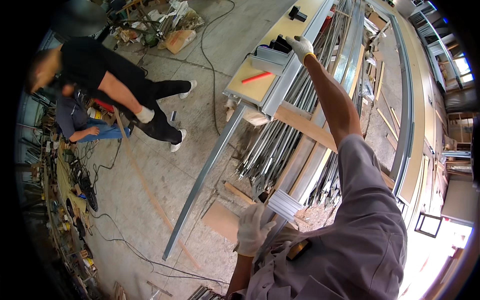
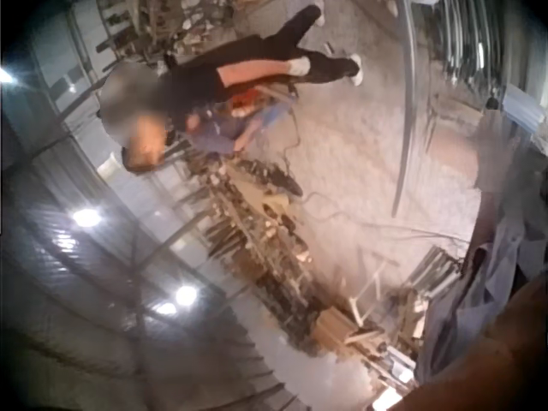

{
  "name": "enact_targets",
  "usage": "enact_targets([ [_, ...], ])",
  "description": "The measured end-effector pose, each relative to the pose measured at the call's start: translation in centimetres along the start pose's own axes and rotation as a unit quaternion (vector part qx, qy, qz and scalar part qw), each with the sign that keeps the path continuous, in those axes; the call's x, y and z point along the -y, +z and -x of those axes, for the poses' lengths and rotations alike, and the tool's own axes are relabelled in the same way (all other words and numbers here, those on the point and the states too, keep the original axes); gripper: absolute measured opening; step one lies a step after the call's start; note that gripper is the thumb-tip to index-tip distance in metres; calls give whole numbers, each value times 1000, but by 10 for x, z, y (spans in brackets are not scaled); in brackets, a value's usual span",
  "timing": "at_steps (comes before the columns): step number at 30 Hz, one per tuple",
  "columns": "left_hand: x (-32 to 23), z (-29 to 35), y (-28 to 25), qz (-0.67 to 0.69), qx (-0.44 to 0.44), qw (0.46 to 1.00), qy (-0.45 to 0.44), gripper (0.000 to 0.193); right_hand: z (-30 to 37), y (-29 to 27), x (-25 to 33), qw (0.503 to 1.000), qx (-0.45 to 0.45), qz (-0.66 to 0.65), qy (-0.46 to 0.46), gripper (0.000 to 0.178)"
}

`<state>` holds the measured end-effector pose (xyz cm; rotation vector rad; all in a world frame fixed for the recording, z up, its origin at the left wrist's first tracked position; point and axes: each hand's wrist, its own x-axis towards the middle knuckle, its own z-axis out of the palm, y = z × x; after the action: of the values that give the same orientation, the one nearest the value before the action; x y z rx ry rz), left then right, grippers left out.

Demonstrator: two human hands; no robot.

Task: The person handles a large blue panel with a coworker, then picks up metal profiles and a black plastic corner piece. They insert the corner piece into the profile, walk to a workbench, and use a cordless drill to drive screws into the profile. The person continues assembling the metal frame components on the bench.

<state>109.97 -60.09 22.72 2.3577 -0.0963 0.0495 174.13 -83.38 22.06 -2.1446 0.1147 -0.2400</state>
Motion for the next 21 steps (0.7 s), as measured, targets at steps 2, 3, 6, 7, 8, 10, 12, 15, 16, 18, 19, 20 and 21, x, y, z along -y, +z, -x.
enact_targets([
  [2, -7, -25, 0, -13, 42, 998, 45, 83, -7, 0, -3, 999, 11, -40, 26, 78],
  [3, -12, -35, 2, -17, 61, 996, 68, 86, -13, -2, -1, 998, 19, -42, 35, 78],
  [6, -27, -42, 8, -76, 147, 984, 63, 96, 7, -4, -10, 990, 82, -112, 9, 73],
  [7, -29, -49, 11, -72, 171, 980, 71, 98, 3, -3, -18, 989, 93, -114, 15, 74],
  [8, -31, -56, 14, -69, 195, 975, 79, 101, -1, -7, -19, 991, 98, -86, -12, 75],
  [10, -35, -56, 21, -82, 220, 968, 86, 103, 9, -11, -17, 991, 116, -48, -43, 76],
  [12, -34, -56, 30, -128, 219, 963, 91, 103, 15, -12, -8, 989, 135, -25, -60, 77],
  [15, -33, -62, 30, -156, 236, 954, 101, 97, 15, -21, 5, 979, 184, 41, -72, 78],
  [16, -33, -65, 29, -157, 244, 951, 106, 94, 16, -22, 8, 978, 194, 53, -63, 79],
  [18, -29, -66, 33, -162, 221, 954, 123, 85, 13, -19, 3, 980, 181, 49, -63, 80],
  [19, -28, -68, 35, -164, 209, 955, 133, 81, 9, -19, -3, 982, 173, 48, -63, 81],
  [20, -28, -69, 33, -161, 216, 954, 134, 77, 4, -19, -10, 983, 175, 32, -55, 82],
  [21, -32, -74, 28, -159, 219, 954, 129, 74, 4, -18, -8, 985, 161, 32, -46, 82],
])
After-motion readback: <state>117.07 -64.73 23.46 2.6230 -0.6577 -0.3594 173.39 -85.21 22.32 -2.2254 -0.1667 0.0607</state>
